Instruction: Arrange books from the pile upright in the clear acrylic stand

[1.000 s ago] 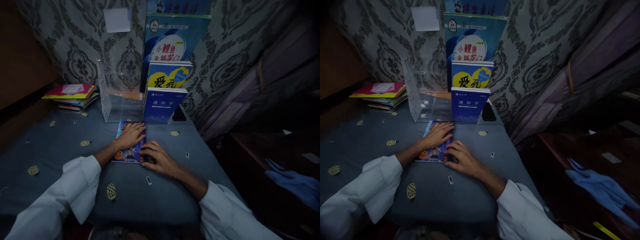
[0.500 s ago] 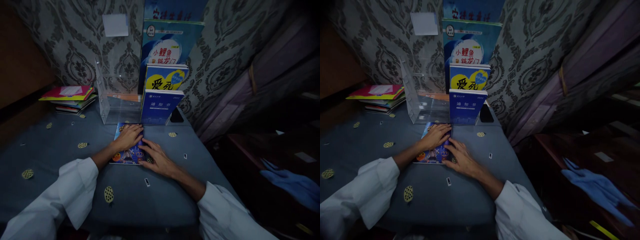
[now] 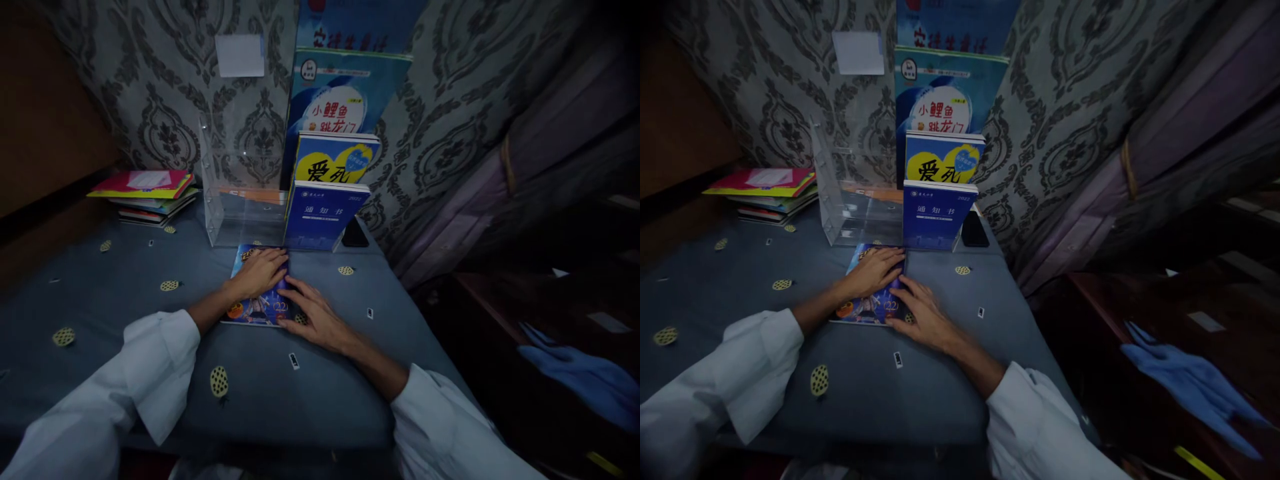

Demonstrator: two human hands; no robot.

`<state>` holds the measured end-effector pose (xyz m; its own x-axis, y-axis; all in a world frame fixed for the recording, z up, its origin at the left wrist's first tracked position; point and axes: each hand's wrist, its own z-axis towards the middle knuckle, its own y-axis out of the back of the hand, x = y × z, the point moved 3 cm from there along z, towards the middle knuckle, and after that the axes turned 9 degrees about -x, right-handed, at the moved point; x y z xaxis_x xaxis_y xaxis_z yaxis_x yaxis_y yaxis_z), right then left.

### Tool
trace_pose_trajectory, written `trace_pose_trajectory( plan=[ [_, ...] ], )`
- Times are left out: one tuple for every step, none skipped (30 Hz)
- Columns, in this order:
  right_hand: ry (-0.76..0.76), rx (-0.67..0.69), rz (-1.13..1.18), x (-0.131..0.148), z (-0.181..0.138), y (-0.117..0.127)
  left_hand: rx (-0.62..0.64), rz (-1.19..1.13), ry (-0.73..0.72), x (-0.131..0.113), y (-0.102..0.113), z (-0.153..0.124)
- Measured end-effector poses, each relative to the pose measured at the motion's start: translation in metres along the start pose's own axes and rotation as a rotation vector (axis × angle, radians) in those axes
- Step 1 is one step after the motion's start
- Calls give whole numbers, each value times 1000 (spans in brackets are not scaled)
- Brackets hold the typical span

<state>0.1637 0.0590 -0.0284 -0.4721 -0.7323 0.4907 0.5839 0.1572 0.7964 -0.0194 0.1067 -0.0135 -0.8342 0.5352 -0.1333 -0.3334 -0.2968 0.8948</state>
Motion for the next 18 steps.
trace_pose_trajectory(
  plan=[
    [-2,2,5,-1,0,0,0,-3,0,0,0,0],
    [-4,6,9,-1,0,0,1,-7,0,1,0,0],
    [-4,8,11,-1,-1,-1,1,-11,0,1,0,0],
    [-4,11,13,-1,-1,-1,1,-17,0,1,0,-1],
    [-4,10,14,-2,0,-1,0,-23,0,2,1,-1],
    [-4,8,14,-2,0,-1,-3,-29,0,3,1,-1],
    [-3,5,16,-2,0,-1,-5,-34,0,4,1,-1],
    [-3,3,17,-2,0,-1,-7,-37,-1,5,2,-2],
    [-3,3,20,-2,1,-1,-7,-37,-1,6,3,-3],
    [-4,4,22,-2,1,-1,-4,-34,2,8,3,-4],
    [-6,7,25,-1,1,0,1,-27,7,10,4,-5],
    [-9,11,28,-1,1,0,9,-20,15,12,5,-7],
    [-12,14,31,-1,2,0,19,-12,24,14,7,-8],
    [-15,16,35,-1,2,0,29,-7,35,16,8,-10],
    [-17,16,38,-1,2,1,38,-4,46,17,10,-11],
    [-17,15,40,0,2,1,44,-3,54,18,11,-13],
    [-17,15,41,0,2,1,45,-5,61,19,12,-14],
    [-17,14,41,-1,2,1,42,-6,66,19,13,-15]
  ],
)
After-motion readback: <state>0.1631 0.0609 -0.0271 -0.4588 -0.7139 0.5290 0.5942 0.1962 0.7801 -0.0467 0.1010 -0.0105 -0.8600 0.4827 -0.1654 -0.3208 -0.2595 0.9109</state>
